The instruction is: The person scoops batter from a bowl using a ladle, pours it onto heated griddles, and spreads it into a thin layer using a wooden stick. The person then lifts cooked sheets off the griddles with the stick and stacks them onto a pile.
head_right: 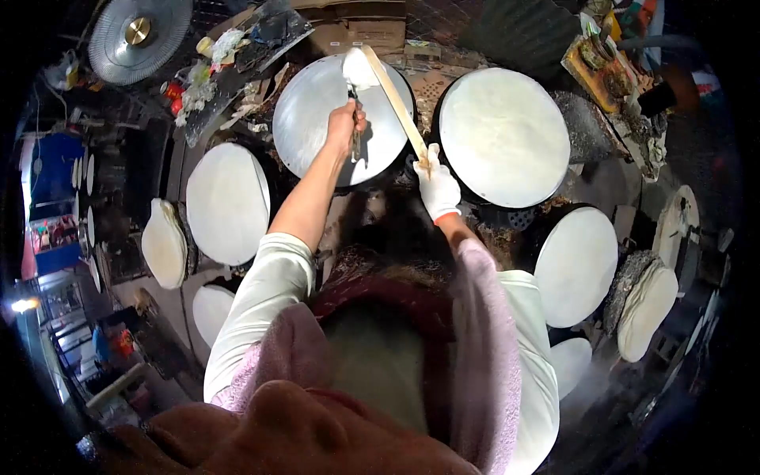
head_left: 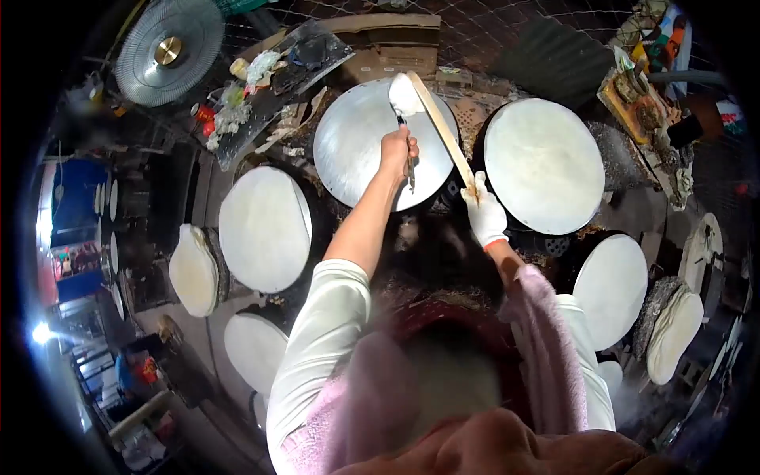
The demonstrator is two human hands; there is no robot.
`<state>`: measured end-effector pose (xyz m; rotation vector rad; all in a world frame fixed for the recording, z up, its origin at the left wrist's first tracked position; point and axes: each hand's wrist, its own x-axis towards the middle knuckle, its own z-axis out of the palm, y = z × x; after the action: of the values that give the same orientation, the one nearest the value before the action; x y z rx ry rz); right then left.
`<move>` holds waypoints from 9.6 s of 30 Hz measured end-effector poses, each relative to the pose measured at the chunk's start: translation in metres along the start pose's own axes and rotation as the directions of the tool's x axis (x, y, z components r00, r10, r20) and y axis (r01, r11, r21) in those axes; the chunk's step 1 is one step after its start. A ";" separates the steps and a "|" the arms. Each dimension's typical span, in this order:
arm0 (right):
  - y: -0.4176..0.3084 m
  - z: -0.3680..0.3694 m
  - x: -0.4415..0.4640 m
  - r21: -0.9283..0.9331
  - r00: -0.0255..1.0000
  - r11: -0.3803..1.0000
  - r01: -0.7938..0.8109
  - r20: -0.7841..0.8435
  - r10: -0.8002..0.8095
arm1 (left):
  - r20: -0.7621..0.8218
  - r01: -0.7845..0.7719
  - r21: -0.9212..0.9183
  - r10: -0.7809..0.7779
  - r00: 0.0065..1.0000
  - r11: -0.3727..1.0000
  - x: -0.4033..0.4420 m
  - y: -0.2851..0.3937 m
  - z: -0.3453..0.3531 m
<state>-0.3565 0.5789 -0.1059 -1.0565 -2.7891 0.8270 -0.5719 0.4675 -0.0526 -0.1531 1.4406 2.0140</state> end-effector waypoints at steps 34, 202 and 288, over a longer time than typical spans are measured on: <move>-0.092 0.004 0.053 0.400 0.920 0.915 -0.042 0.372 -0.120 | -0.387 0.056 0.686 0.298 0.873 0.726 -0.192 0.040 -0.224; -0.004 -0.028 -0.016 0.727 0.778 0.339 -0.597 0.627 0.026 | -0.533 0.089 0.508 0.232 0.814 0.857 -0.296 -0.018 -0.085; 0.219 -0.110 -0.271 0.101 0.627 0.734 -0.672 -0.450 0.636 | 0.570 0.523 -0.491 -0.198 0.798 0.697 -0.189 0.072 -0.064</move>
<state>0.0082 0.5968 -0.0830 -2.0367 -2.0226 0.3933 -0.4815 0.3160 0.0650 -0.1965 0.3335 1.9165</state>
